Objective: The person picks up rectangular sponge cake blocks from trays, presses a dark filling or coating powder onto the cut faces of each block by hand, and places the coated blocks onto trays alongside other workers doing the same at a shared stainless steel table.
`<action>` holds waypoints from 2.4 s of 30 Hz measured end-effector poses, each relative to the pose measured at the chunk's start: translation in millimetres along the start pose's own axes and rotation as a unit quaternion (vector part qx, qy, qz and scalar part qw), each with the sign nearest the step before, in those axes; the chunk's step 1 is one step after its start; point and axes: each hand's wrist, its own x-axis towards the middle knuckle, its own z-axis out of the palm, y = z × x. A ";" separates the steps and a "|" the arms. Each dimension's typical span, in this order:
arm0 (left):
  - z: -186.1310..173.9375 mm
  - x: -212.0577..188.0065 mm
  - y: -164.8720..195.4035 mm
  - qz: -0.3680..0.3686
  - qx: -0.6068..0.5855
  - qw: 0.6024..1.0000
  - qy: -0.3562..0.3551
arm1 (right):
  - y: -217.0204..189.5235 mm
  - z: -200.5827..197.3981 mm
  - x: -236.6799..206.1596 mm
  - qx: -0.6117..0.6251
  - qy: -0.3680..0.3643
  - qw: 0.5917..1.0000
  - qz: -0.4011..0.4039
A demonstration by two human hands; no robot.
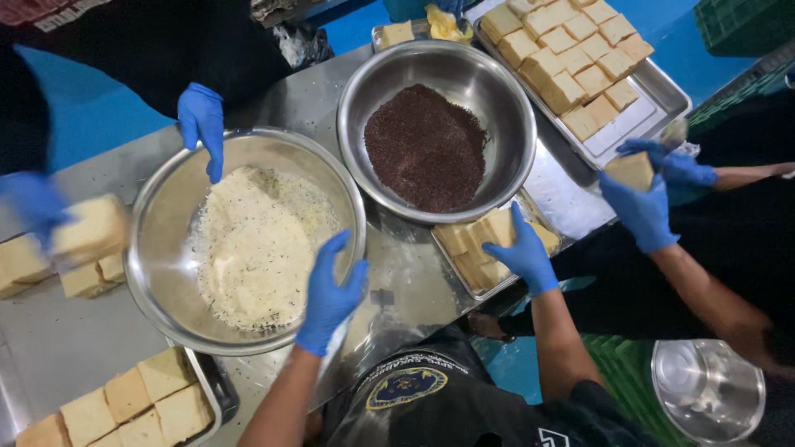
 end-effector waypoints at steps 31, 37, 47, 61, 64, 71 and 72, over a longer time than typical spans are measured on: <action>138.9 42.7 -39.0 -0.273 -0.500 0.819 0.072 | -116.8 75.6 32.1 0.364 -0.221 0.901 -0.080; 137.8 58.2 -41.6 -0.283 -0.405 0.867 0.070 | -139.0 78.8 39.9 0.152 -0.004 0.968 -0.198; 133.0 66.4 -82.0 -0.293 -0.533 0.793 0.041 | -130.9 63.5 60.7 0.240 -0.215 0.939 -0.122; 102.5 70.9 -74.3 -0.359 -0.666 0.654 -0.021 | -112.2 62.4 95.4 0.443 -0.374 0.814 -0.024; 97.0 74.1 -78.9 -0.377 -0.666 0.644 -0.010 | -89.3 51.3 142.1 0.302 -0.318 0.897 -0.055; 83.5 78.1 -89.9 -0.329 -0.636 0.697 0.035 | -25.5 97.1 223.1 -0.089 -0.347 0.895 -0.267; 86.4 80.0 -92.6 -0.317 -0.625 0.712 0.043 | -20.7 104.6 224.9 -0.094 -0.360 0.868 -0.329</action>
